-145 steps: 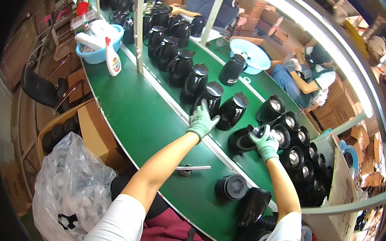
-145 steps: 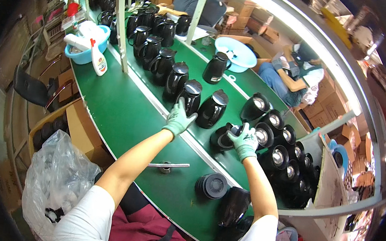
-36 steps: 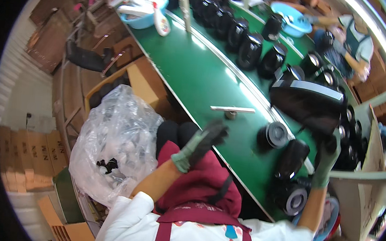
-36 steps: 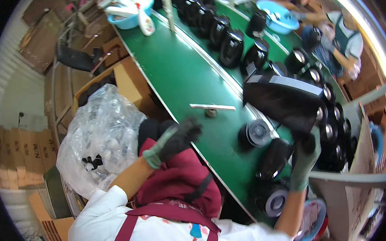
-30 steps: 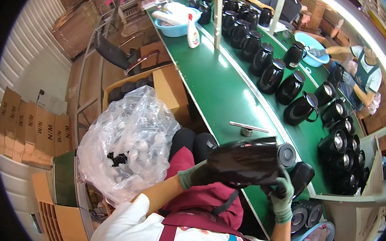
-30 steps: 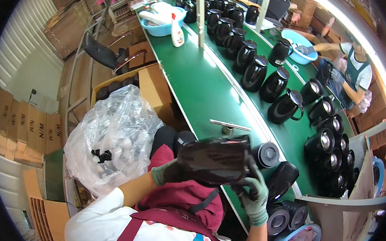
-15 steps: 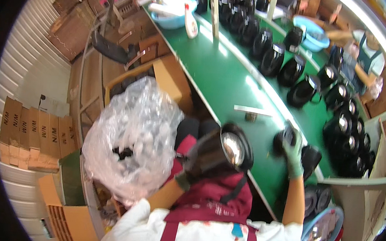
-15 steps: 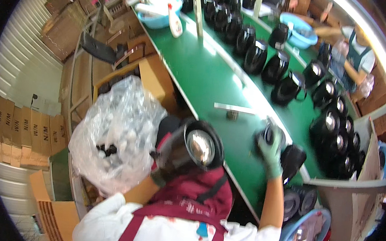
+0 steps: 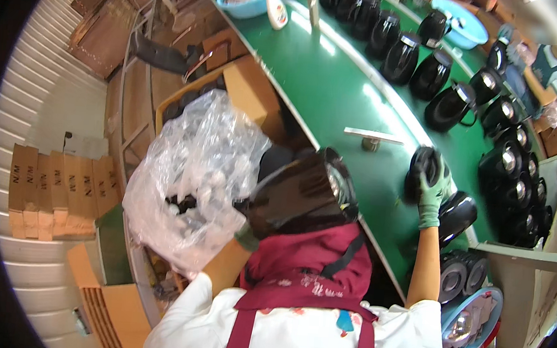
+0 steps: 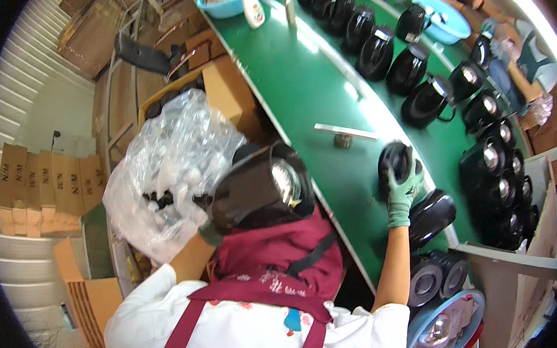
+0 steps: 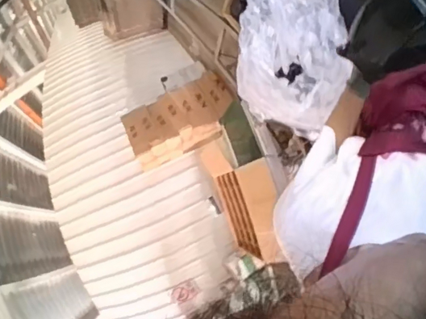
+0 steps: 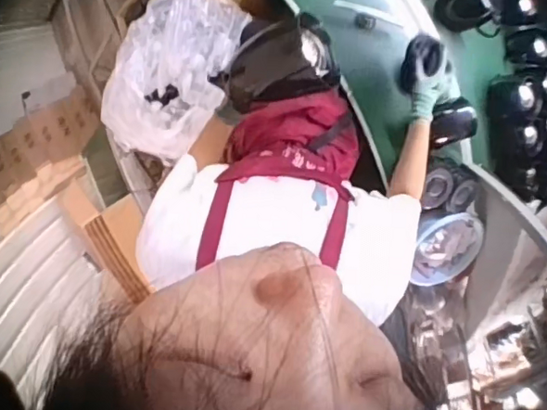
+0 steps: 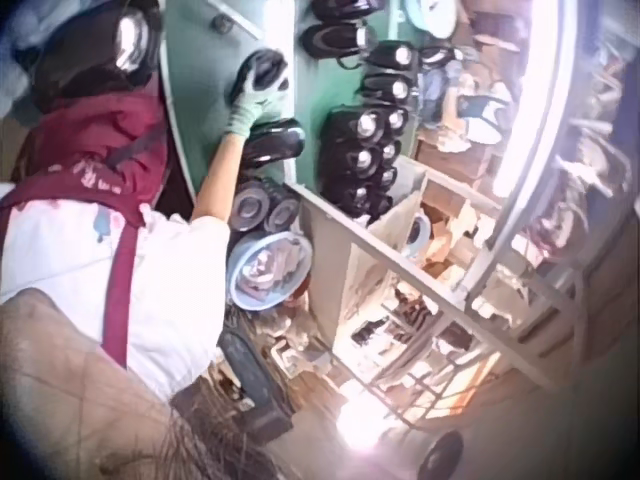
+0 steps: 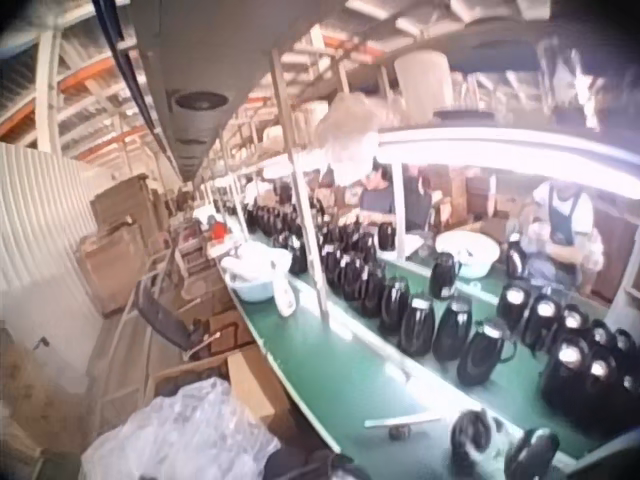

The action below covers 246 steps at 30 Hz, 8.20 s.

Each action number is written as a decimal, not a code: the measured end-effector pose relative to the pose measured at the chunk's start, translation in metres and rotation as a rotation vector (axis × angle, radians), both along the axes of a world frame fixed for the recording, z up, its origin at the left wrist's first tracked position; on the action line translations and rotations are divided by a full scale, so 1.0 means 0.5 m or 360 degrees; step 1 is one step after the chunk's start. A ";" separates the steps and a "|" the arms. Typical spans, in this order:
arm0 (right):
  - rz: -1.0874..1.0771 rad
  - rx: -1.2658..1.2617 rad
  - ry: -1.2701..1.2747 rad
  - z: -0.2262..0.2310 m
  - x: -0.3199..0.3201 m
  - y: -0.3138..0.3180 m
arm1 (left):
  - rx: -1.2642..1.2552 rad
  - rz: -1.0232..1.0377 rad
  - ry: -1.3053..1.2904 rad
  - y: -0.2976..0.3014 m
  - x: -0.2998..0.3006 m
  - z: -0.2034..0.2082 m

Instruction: The person assembles black kettles by inserting a metal rod into the base, attaching a lid, and placing a handle on top. They handle each kettle one at a time, repeating the same sequence of actions.

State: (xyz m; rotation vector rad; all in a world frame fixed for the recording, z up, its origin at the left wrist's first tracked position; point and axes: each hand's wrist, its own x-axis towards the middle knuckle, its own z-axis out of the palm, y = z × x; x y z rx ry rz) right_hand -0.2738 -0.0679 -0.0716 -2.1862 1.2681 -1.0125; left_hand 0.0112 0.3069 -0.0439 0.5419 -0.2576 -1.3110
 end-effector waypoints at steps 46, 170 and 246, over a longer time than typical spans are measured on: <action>0.1466 0.1438 -0.0940 0.286 0.147 0.343 | 0.0696 0.0202 -0.1031 0.056 0.039 0.068; 0.1731 0.1630 0.0032 0.248 0.503 0.217 | 0.0853 -0.0298 -0.3236 -0.039 0.160 0.107; 0.0450 0.1254 -0.0441 0.002 0.344 0.220 | 0.0592 0.0412 -0.2605 -0.021 0.179 0.016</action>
